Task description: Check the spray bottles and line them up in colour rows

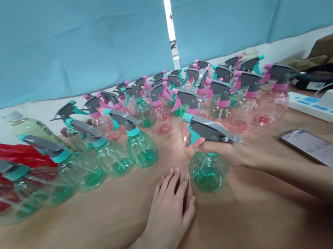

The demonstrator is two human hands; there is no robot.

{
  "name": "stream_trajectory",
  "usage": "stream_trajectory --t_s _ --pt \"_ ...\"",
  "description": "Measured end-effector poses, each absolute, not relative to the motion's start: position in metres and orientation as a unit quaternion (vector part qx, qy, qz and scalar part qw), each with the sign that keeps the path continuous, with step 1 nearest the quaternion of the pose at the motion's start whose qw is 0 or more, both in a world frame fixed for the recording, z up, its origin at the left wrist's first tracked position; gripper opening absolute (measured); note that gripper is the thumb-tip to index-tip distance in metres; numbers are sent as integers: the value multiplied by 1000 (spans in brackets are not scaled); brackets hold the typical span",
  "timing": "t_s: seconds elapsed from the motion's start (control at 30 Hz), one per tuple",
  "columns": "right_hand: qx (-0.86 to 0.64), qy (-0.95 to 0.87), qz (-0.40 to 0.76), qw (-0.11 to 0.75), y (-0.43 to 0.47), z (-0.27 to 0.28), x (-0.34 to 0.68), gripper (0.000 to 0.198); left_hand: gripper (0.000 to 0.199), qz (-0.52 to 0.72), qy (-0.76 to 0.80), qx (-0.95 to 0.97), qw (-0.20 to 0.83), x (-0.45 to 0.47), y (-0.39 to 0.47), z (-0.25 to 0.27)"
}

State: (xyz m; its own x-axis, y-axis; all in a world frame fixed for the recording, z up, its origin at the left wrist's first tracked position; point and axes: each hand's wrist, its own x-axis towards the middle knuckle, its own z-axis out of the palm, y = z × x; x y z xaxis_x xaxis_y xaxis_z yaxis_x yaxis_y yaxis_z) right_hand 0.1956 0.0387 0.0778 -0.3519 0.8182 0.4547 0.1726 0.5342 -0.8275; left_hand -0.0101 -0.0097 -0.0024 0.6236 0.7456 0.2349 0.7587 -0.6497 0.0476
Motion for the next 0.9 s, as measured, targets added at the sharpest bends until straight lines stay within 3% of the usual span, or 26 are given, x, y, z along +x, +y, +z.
stream_trajectory --t_s 0.5,0.9 --pt "-338 -697 400 490 34 88 190 8 41 -127 -414 -901 26 -12 -10 -3" --pt "-289 -708 397 507 40 74 190 41 42 -107 -416 -902 32 -10 -10 -1"
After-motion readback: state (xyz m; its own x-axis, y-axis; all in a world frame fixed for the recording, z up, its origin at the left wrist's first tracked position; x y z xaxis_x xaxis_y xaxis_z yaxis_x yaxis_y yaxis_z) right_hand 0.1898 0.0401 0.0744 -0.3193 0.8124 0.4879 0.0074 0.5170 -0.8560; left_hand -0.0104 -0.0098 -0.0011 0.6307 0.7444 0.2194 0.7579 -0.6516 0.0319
